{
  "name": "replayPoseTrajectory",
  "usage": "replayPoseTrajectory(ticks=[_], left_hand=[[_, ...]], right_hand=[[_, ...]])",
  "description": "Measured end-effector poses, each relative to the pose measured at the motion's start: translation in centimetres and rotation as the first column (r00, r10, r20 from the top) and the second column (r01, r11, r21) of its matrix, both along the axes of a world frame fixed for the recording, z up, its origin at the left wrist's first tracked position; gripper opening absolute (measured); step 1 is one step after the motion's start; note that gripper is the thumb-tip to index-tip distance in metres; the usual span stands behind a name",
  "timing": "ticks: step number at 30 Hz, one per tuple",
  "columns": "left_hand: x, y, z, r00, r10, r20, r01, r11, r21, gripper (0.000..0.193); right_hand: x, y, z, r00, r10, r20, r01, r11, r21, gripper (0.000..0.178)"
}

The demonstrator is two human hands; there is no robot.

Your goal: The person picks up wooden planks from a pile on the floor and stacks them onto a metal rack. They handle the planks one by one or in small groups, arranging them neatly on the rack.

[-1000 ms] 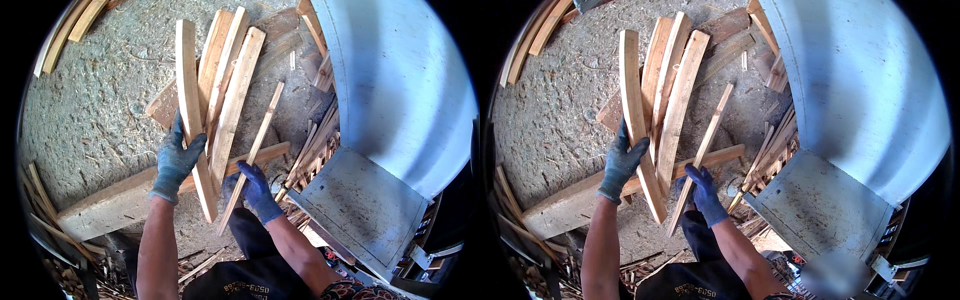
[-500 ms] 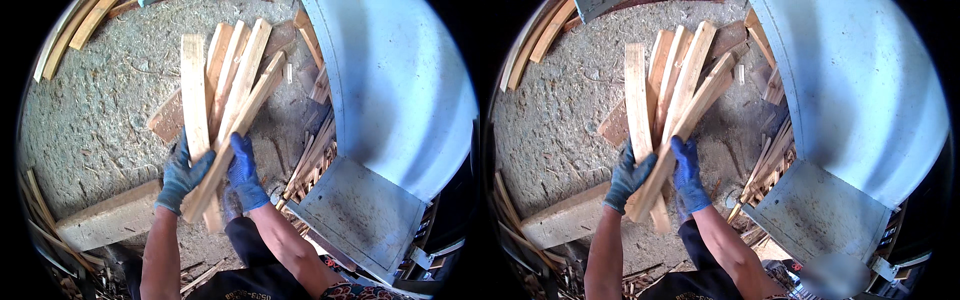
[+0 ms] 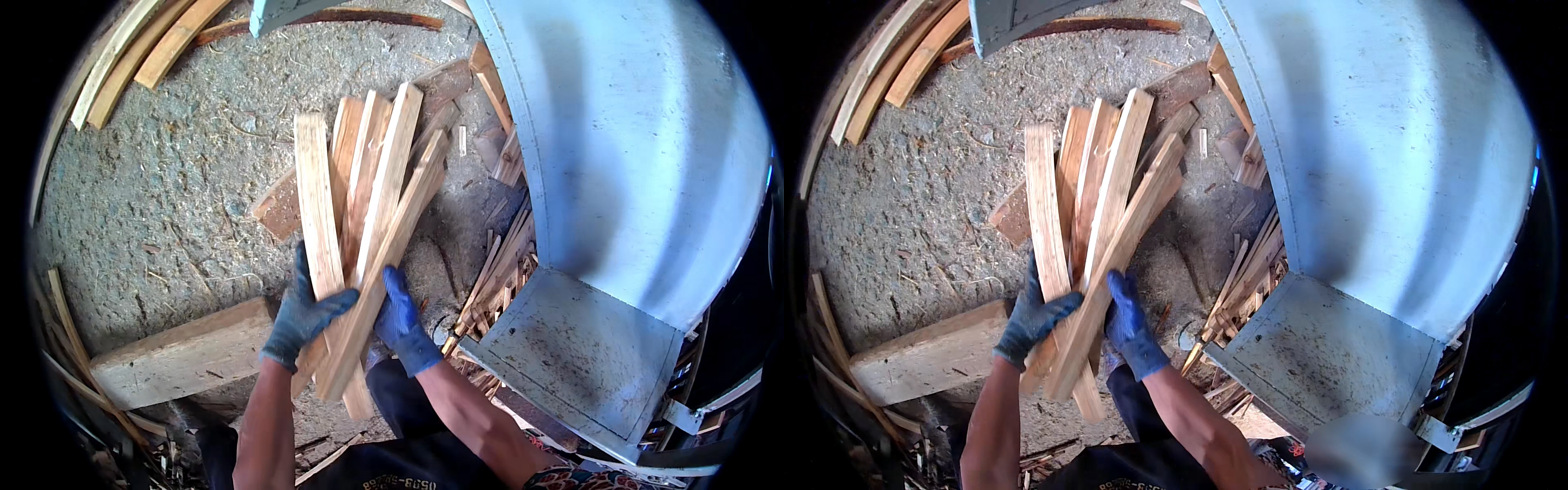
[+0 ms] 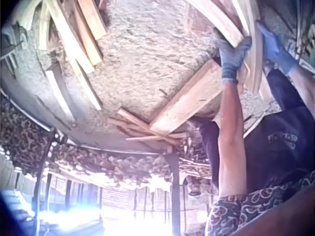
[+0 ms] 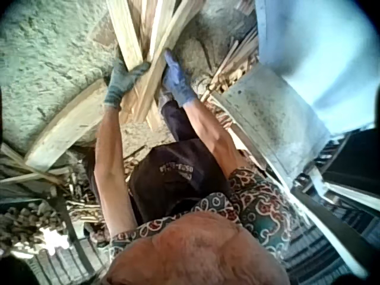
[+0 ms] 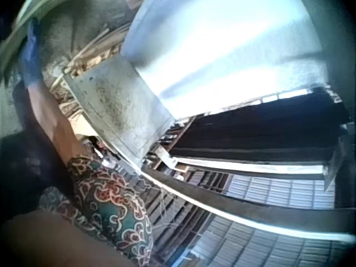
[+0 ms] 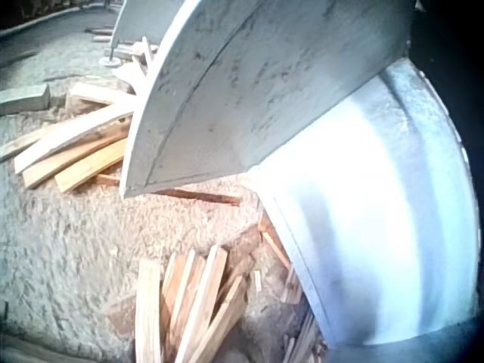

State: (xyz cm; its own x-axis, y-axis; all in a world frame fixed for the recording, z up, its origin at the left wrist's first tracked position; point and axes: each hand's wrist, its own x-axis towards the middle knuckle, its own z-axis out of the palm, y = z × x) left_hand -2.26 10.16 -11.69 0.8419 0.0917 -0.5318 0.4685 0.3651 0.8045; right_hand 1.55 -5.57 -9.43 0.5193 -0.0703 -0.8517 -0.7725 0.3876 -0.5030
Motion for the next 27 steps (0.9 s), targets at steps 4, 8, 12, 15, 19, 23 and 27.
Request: replayPoseTrajectory(ticks=[4,8,12,15,19,23,27], left_hand=[[-2.5,1.7,4.7,0.954,-0.255,-0.159,0.204,0.938,-0.282,0.087],[-5.4,3.7,11.8,0.962,-0.208,-0.176,0.120,0.903,-0.413,0.070],[-8.9,4.6,18.0,0.908,-0.213,-0.360,-0.004,0.856,-0.517,0.058],[-11.1,4.4,24.7,0.919,0.012,-0.393,-0.223,0.839,-0.496,0.059],[-14.4,5.2,31.8,0.920,0.154,-0.361,-0.305,0.860,-0.410,0.092],[-14.9,8.2,36.6,0.878,0.250,-0.408,-0.362,0.905,-0.224,0.100],[-14.1,12.6,36.9,0.849,0.397,-0.348,-0.511,0.784,-0.353,0.097]], right_hand=[[-3.5,1.4,6.8,0.976,0.207,0.062,-0.187,0.952,-0.242,0.043],[-4.5,4.2,14.6,0.890,0.452,0.055,-0.433,0.878,-0.204,0.063],[-5.8,5.4,21.2,0.746,0.665,0.039,-0.651,0.741,-0.163,0.075],[-6.4,7.3,26.9,0.696,0.717,0.040,-0.708,0.694,-0.132,0.076],[-7.8,9.3,34.5,0.558,0.830,-0.020,-0.823,0.550,-0.146,0.081],[-5.0,16.6,42.0,0.650,0.730,-0.209,-0.697,0.683,0.218,0.077],[-7.6,17.5,36.8,0.736,0.662,-0.137,-0.601,0.734,0.318,0.067]])
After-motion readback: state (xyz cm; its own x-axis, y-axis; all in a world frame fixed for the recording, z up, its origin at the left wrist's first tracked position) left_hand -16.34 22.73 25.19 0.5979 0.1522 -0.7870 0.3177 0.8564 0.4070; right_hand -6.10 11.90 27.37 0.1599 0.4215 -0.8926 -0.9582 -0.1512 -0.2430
